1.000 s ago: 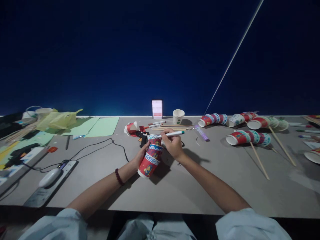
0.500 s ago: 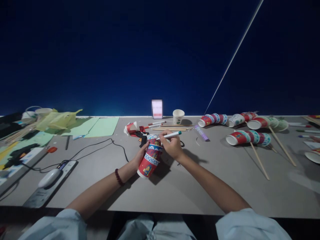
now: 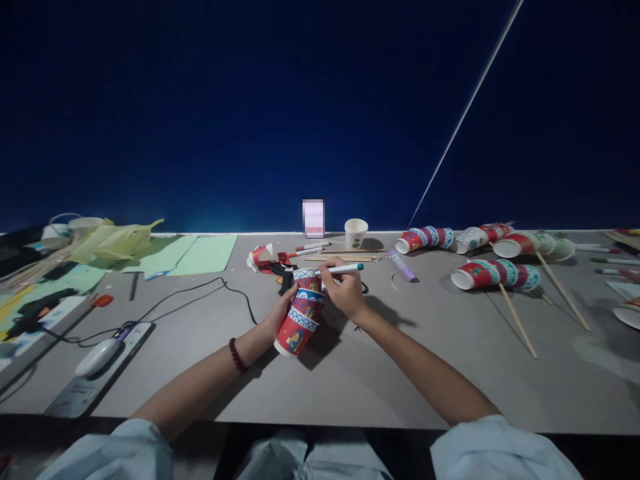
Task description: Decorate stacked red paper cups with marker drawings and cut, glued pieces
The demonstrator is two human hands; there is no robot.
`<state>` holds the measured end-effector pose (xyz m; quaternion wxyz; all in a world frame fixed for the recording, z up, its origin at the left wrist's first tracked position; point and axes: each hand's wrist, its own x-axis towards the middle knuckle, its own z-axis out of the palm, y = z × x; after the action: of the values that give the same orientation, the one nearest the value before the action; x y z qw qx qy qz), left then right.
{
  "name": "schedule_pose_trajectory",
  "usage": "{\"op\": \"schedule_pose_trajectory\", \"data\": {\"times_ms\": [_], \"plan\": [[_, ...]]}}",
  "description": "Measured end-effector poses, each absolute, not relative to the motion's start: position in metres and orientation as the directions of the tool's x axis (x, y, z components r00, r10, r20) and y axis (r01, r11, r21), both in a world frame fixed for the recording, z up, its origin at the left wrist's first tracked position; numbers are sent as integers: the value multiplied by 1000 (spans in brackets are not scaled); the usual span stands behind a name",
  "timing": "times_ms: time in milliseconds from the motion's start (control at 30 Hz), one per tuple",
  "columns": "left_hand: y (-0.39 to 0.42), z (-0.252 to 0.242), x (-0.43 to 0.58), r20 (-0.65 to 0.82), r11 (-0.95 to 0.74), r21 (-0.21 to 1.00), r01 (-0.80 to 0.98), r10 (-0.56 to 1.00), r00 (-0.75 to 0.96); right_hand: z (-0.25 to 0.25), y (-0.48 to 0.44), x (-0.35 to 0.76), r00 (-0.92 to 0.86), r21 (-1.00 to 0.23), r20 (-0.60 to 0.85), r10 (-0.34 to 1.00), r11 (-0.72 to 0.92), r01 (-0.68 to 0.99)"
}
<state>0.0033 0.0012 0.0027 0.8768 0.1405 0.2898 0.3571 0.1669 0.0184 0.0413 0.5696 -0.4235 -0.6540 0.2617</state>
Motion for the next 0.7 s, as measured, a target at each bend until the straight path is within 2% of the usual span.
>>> {"op": "schedule_pose_trajectory", "data": {"times_ms": [333, 700], "plan": [[1, 1, 2, -374, 718, 437, -541, 692, 617, 40, 19, 168, -4, -849, 501, 866, 492, 195], [2, -1, 2, -395, 717, 439, -541, 695, 601, 40, 19, 168, -20, -832, 510, 860, 499, 241]]}}
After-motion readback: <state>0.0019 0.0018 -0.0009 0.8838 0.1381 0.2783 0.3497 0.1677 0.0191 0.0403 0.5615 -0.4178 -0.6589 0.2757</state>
